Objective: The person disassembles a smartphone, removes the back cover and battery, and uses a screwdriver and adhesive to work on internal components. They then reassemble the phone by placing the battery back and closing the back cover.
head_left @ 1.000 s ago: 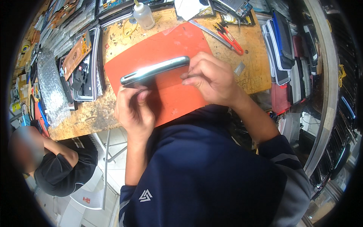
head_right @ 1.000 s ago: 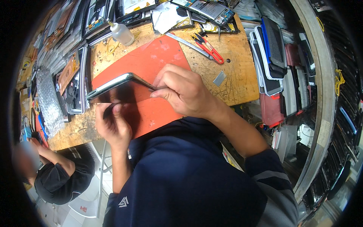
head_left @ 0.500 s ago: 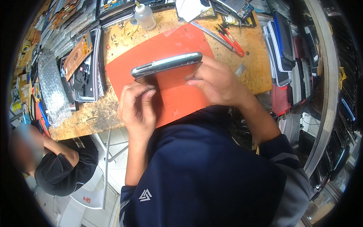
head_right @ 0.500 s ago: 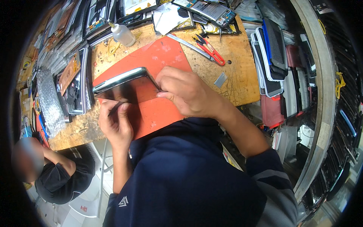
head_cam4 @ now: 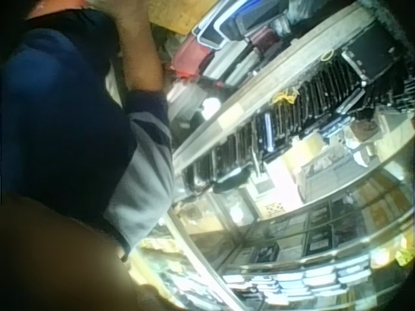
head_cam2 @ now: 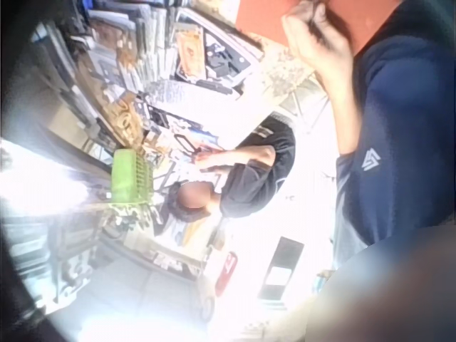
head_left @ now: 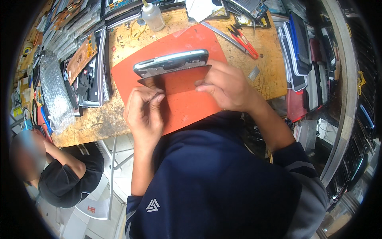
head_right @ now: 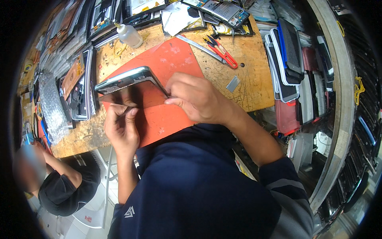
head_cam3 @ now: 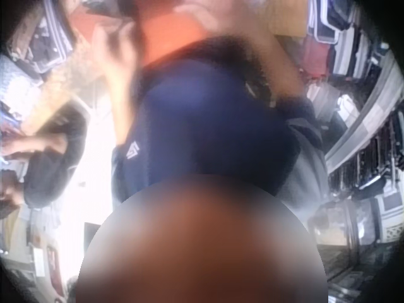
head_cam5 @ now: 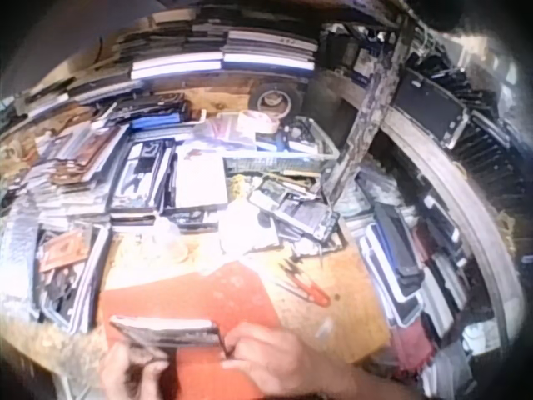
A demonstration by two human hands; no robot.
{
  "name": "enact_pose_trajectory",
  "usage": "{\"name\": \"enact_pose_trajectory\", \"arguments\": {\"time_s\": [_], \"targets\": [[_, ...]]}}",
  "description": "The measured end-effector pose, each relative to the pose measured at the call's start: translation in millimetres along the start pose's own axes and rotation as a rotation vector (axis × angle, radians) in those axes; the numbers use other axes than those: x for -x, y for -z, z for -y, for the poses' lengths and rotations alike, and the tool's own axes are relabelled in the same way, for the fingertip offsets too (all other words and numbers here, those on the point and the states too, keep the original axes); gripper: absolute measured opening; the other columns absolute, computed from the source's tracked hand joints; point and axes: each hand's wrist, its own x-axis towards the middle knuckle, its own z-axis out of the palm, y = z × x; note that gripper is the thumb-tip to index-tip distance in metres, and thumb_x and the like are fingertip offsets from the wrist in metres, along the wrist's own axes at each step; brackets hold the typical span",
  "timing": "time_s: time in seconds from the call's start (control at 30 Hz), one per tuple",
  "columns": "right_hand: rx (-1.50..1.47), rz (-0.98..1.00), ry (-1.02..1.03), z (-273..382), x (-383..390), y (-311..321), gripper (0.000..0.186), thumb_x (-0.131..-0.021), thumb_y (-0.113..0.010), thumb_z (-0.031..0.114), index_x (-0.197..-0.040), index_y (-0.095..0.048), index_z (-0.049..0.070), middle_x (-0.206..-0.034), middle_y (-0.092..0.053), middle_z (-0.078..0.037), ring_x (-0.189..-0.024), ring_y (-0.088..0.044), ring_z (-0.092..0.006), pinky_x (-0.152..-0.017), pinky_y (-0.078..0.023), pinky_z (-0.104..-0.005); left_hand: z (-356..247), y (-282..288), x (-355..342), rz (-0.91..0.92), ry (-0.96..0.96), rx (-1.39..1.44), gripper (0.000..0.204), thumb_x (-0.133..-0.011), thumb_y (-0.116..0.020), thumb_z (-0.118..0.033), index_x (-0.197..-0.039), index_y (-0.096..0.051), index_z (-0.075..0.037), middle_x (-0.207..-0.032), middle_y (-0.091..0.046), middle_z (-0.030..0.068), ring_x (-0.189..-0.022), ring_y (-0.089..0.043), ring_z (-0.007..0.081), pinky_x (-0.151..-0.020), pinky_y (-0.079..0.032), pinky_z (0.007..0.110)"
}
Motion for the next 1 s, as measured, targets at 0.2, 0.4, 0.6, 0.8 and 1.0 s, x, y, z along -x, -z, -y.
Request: {"name": "enact_pose_trajectory", "arguments": {"time_s": [0.2, 0.4, 0.6, 0.8, 1.0], "targets": [[-0.020, -0.056, 0.017, -0.3, -0.4, -5.6, 0.017, -0.093, -0.078, 0.000, -0.094, -0.061, -0.004, -0.097, -0.064, -0.019, -0.084, -0.066, -0.0378, -0.072, -0.054, -0.0435, -2.1, -7.5, 2.6, -0.020, -0.017, 0.232, 0.045, -0.096, -0.072, 0.014, -0.133, -0.052, -0.004, -0.121, -0.065, 0.0179, -0.102, -0.071, 0.0233, -0.091, -0.062, 0.036], [-0.057, -0.026, -0.015, 2.8, 1.0, -5.8, 0.015, -0.092, -0.077, -0.003, -0.096, -0.063, -0.004, -0.099, -0.064, -0.019, -0.084, -0.066, -0.0375, -0.072, -0.054, -0.0437, -28.3, 11.6, -29.6, -0.149, -0.492, -0.103, 0.080, -0.091, -0.074, 0.002, -0.163, -0.038, -0.003, -0.157, -0.050, 0.0307, -0.144, -0.056, 0.0477, -0.122, -0.045, 0.057], [-0.063, -0.206, 0.034, 3.4, 3.2, -1.1, 0.013, -0.094, -0.079, -0.002, -0.098, -0.067, -0.003, -0.095, -0.070, -0.017, -0.084, -0.072, -0.0327, -0.072, -0.057, -0.0391, -58.1, 23.3, -45.6, 0.022, -0.611, -0.332, 0.042, -0.088, -0.071, 0.006, -0.129, -0.077, 0.001, -0.135, -0.072, 0.0219, -0.129, -0.068, 0.0497, -0.112, -0.055, 0.054], [-0.207, -0.806, -0.399, -8.2, -2.4, 52.3, 0.017, -0.112, -0.065, 0.014, -0.109, -0.071, -0.002, -0.082, -0.072, -0.005, -0.068, -0.067, -0.0100, -0.062, -0.055, -0.0259, -55.9, 12.6, -40.1, -0.026, -0.654, -0.309, 0.042, -0.094, -0.073, -0.006, -0.135, -0.071, 0.001, -0.141, -0.068, 0.0236, -0.134, -0.063, 0.0521, -0.113, -0.054, 0.057], [0.207, -0.758, -0.611, -77.1, -111.7, 117.6, 0.024, -0.106, -0.064, 0.009, -0.123, -0.069, -0.006, -0.084, -0.075, -0.013, -0.068, -0.072, -0.0171, -0.062, -0.057, -0.0314, -55.7, -7.3, -39.5, -0.124, -0.614, -0.260, 0.058, -0.086, -0.088, -0.015, -0.136, -0.062, 0.000, -0.146, -0.063, 0.0255, -0.140, -0.058, 0.0529, -0.117, -0.048, 0.060]]}}
